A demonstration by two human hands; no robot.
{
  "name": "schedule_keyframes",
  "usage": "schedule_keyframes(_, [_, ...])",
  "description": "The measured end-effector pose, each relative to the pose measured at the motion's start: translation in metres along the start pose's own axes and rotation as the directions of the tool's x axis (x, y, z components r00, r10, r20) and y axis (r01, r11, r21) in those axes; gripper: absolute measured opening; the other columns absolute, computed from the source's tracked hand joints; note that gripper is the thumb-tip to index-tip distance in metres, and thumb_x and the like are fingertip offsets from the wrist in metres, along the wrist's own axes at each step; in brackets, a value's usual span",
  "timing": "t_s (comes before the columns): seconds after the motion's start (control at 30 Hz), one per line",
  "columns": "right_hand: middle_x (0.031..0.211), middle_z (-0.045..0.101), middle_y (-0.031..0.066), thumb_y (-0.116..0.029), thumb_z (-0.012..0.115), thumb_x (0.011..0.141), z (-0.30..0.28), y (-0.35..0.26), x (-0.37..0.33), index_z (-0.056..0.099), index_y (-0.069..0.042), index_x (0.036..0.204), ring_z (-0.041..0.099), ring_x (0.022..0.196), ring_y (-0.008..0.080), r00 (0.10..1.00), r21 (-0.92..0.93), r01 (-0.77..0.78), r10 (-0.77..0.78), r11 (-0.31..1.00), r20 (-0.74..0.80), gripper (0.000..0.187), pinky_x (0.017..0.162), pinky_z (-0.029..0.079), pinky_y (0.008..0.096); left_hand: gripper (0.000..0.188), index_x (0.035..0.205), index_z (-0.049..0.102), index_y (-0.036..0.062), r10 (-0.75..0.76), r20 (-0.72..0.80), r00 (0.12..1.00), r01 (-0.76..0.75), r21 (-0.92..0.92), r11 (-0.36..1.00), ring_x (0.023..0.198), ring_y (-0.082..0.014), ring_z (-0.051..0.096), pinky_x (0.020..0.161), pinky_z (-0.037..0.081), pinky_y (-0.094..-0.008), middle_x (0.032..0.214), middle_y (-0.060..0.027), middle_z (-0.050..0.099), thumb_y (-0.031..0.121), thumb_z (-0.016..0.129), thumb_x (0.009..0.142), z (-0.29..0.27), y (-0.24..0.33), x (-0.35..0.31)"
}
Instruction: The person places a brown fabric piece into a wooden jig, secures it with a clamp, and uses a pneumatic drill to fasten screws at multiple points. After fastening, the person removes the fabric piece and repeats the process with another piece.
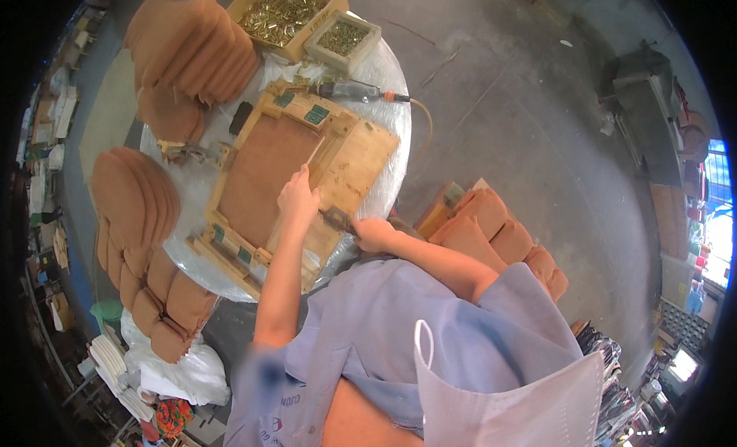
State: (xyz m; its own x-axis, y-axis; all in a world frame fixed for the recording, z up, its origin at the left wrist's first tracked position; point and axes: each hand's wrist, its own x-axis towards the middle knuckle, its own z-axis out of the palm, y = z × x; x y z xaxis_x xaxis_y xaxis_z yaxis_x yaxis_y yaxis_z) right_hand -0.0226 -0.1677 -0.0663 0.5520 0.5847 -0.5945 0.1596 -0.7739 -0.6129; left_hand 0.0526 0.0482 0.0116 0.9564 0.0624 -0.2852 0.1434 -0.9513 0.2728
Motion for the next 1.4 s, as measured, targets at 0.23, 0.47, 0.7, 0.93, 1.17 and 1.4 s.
schedule_keyframes(0.23, [0.115,0.076,0.0252,-0.025,0.066,0.095,0.002,0.009,0.003,0.060,-0.008,0.139,0.072,0.112,0.0463,0.999,0.060,0.026,-0.024,0.998,-0.024,0.047,0.093,0.058,0.0563,0.063,0.142,0.055,0.0075,0.003,-0.090,0.996,0.008,0.122,0.993,0.127,-0.0342,0.062,0.092,0.063,-0.0463,0.135,-0.0110,0.058,0.023,0.086,0.089,0.045,-0.013,0.010])
schedule_keyframes(0.47, [0.120,0.076,0.0221,-0.035,0.077,0.093,-0.011,0.006,0.000,0.055,-0.010,0.147,0.072,0.115,0.0427,0.994,0.118,-0.044,0.032,0.992,0.106,0.064,0.096,0.058,0.0536,0.071,0.139,0.053,0.0100,-0.050,-0.060,0.997,0.058,0.143,0.988,0.134,-0.0353,0.056,0.104,0.056,-0.0551,0.138,-0.0113,0.057,0.032,0.091,0.083,0.035,-0.023,0.010])
schedule_keyframes(0.7, [0.109,0.072,0.0135,-0.035,0.080,0.093,-0.024,-0.043,-0.027,0.056,-0.010,0.136,0.073,0.100,0.0338,0.995,0.254,0.032,-0.007,0.967,-0.100,0.055,0.088,0.057,0.0470,0.114,0.169,0.035,0.0143,-0.102,-0.187,0.977,0.135,0.174,0.975,0.161,-0.0436,0.031,0.127,0.034,-0.0647,0.173,-0.0209,0.035,0.050,0.093,0.078,0.024,-0.039,0.010])
schedule_keyframes(0.93, [0.091,0.058,0.0108,-0.020,0.072,0.098,-0.007,-0.070,0.032,0.060,-0.009,0.097,0.064,0.089,0.0335,0.702,-0.011,0.471,-0.382,0.882,-0.600,0.017,0.080,0.051,0.0503,0.091,0.172,0.035,0.0145,-0.007,-0.173,0.985,0.006,-0.002,1.000,0.166,-0.0421,0.023,0.132,0.024,-0.0638,0.180,-0.0190,0.027,0.051,0.075,0.097,0.036,-0.080,0.015])
schedule_keyframes(1.17, [0.086,0.064,0.0055,-0.023,0.072,0.098,0.000,-0.077,0.070,0.059,-0.012,0.094,0.064,0.085,0.0276,0.636,-0.141,0.391,-0.378,0.909,-0.672,0.017,0.075,0.043,0.0425,0.067,0.167,0.046,0.0124,0.009,-0.132,0.991,-0.037,-0.212,0.977,0.166,-0.0429,0.023,0.133,0.020,-0.0648,0.178,-0.0178,0.032,0.039,0.061,0.107,0.035,-0.096,0.011])
schedule_keyframes(1.4, [0.076,0.066,0.0115,-0.021,0.068,0.103,0.007,-0.073,0.078,0.056,-0.010,0.095,0.066,0.070,0.0336,0.647,-0.128,0.281,-0.287,0.951,-0.706,0.018,0.067,0.046,0.0462,0.061,0.164,0.050,0.0104,0.017,-0.162,0.987,-0.052,-0.213,0.976,0.166,-0.0423,0.025,0.132,0.019,-0.0670,0.177,-0.0178,0.035,0.033,0.058,0.108,0.040,-0.089,0.017])
